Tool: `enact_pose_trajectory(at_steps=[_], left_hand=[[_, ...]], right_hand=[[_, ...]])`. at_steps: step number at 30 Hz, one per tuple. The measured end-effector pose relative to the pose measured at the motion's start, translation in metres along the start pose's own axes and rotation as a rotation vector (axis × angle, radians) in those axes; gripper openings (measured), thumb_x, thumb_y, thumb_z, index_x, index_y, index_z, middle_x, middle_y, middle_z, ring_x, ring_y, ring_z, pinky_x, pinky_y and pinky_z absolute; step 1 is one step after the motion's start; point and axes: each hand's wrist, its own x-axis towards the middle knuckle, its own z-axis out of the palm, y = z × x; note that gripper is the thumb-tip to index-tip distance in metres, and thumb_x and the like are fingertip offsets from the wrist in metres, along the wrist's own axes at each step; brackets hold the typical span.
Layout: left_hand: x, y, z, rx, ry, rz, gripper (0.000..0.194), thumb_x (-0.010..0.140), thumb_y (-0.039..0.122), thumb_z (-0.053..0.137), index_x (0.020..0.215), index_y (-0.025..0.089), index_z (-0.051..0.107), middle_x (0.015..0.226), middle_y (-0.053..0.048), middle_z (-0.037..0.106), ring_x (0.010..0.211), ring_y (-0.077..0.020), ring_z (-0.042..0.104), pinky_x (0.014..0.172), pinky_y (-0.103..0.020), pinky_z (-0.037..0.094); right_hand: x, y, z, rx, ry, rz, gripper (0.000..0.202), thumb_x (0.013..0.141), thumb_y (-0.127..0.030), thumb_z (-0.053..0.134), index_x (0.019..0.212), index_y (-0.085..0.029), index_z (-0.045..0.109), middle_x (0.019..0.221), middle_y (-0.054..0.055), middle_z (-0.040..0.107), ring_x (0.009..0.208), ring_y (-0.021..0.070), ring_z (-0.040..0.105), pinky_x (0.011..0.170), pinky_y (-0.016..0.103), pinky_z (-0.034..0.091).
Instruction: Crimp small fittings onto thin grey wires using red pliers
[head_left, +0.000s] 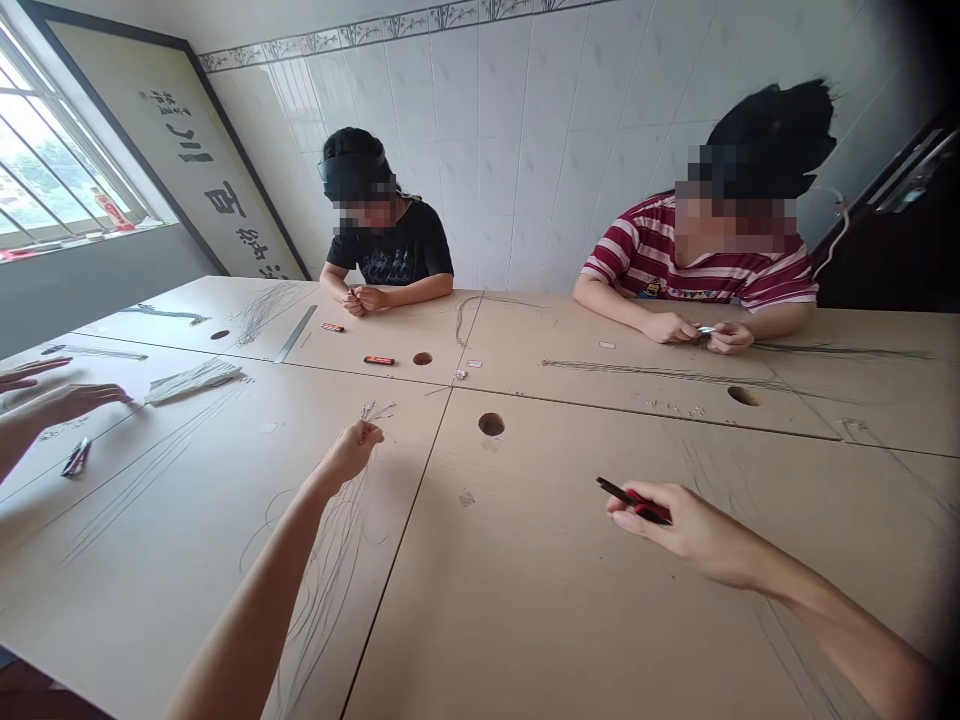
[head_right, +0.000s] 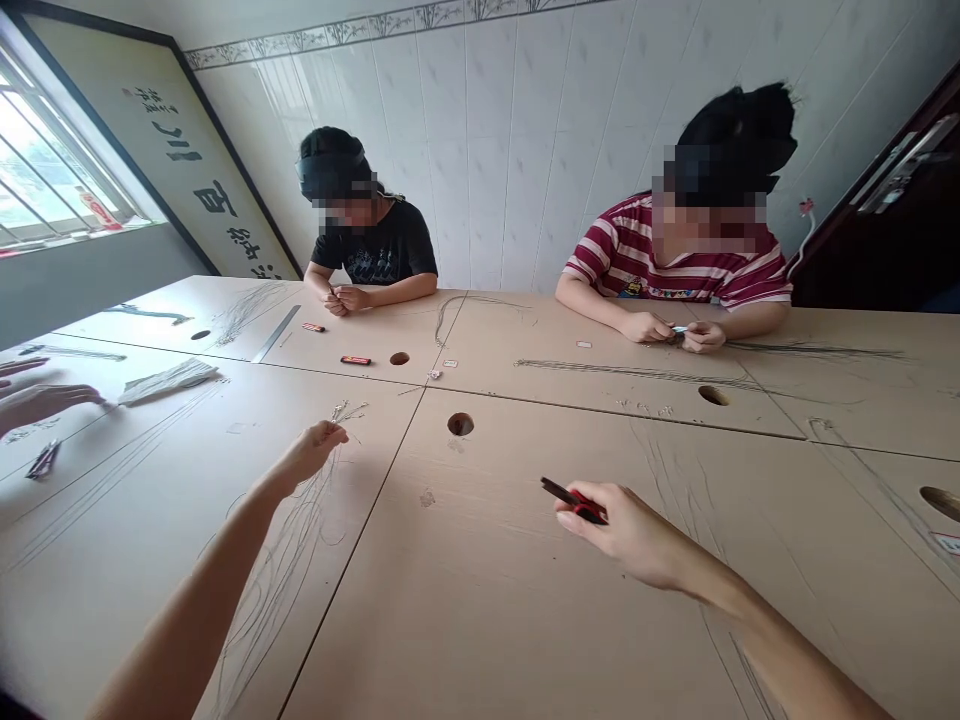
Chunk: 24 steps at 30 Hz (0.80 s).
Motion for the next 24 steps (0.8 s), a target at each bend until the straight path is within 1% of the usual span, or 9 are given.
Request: enact_pose_trajectory(at_steps=[3,6,8,10,12,15,17,20,24], left_hand=[[-0.01,0.011,-0.011,-0.116,-0.069,0.024,0.03,0.082,0.046,0.049,0.084,0.017,0.054,0.085,-0.006,0.064,0.078,-0.0171,0.056,0.07,-0.03,0.042],[-0.021,0.026,-0.011,-0.22,-0.138,0.065,0.028,0.082,0.046,0.049,0.082,0.018,0.05,0.069,0.0,0.057,0.065,-0.0125,0.053,0.066,-0.028,0.043],[-0.029,0.035,-0.006,-0.261,-0.177,0.082,0.027,0.082,0.045,0.051,0.082,0.018,0.049,0.062,0.003,0.052,0.053,-0.0094,0.047,0.058,-0.026,0.041],[-0.037,0.042,0.002,-0.275,-0.2,0.096,0.026,0.081,0.044,0.052,0.083,0.018,0.048,0.061,0.005,0.051,0.047,-0.0073,0.041,0.051,-0.024,0.036],[-0.044,0.046,0.013,-0.271,-0.207,0.107,0.025,0.082,0.043,0.051,0.086,0.019,0.047,0.061,0.005,0.053,0.045,-0.0069,0.038,0.047,-0.023,0.032],[-0.056,0.045,0.03,-0.244,-0.178,0.123,0.023,0.084,0.041,0.048,0.091,0.02,0.043,0.059,0.006,0.053,0.044,-0.0082,0.037,0.046,-0.022,0.029],[-0.064,0.043,0.038,-0.216,-0.131,0.136,0.019,0.085,0.038,0.045,0.093,0.021,0.041,0.058,0.007,0.05,0.046,-0.0096,0.038,0.048,-0.023,0.029],[-0.078,0.04,0.047,-0.177,-0.072,0.152,0.013,0.088,0.033,0.04,0.095,0.023,0.039,0.061,0.007,0.051,0.05,-0.0118,0.042,0.051,-0.024,0.029],[-0.093,0.04,0.056,-0.091,-0.087,0.182,0.01,0.091,0.03,0.034,0.098,0.024,0.036,0.07,0.003,0.059,0.057,-0.0153,0.053,0.056,-0.026,0.034]], right_hand=[[0.022,-0.034,0.014,0.13,-0.017,-0.073,0.031,0.082,-0.052,0.055,0.083,-0.022,0.064,0.082,0.003,0.063,0.079,0.0176,0.054,0.07,0.027,0.04],[0.045,-0.069,0.037,0.414,-0.047,-0.115,0.024,0.081,-0.044,0.061,0.082,-0.02,0.065,0.086,0.004,0.067,0.079,0.0156,0.054,0.071,0.027,0.04],[0.059,-0.09,0.058,0.675,-0.092,-0.067,0.021,0.078,-0.04,0.066,0.081,-0.019,0.066,0.086,0.004,0.069,0.065,0.0115,0.049,0.061,0.025,0.039],[0.074,-0.107,0.081,0.997,-0.179,0.073,0.019,0.072,-0.034,0.072,0.079,-0.016,0.067,0.085,0.005,0.069,0.056,0.0085,0.046,0.052,0.023,0.036],[0.087,-0.12,0.105,1.082,-0.203,0.135,0.02,0.073,-0.033,0.071,0.083,-0.017,0.067,0.091,0.006,0.068,0.056,0.0082,0.048,0.049,0.023,0.038],[0.102,-0.133,0.132,1.119,-0.224,0.241,0.019,0.076,-0.033,0.069,0.081,-0.016,0.065,0.094,0.007,0.068,0.055,0.0081,0.048,0.046,0.024,0.04],[0.108,-0.136,0.143,1.128,-0.22,0.298,0.018,0.078,-0.034,0.067,0.077,-0.016,0.063,0.09,0.007,0.068,0.053,0.008,0.046,0.044,0.024,0.04],[0.113,-0.137,0.151,1.141,-0.208,0.366,0.02,0.082,-0.035,0.063,0.073,-0.016,0.061,0.08,0.005,0.067,0.051,0.0082,0.046,0.043,0.023,0.04],[0.117,-0.132,0.16,1.179,-0.23,0.424,0.018,0.085,-0.028,0.061,0.074,-0.015,0.057,0.066,-0.001,0.058,0.049,0.0074,0.046,0.042,0.021,0.038]])
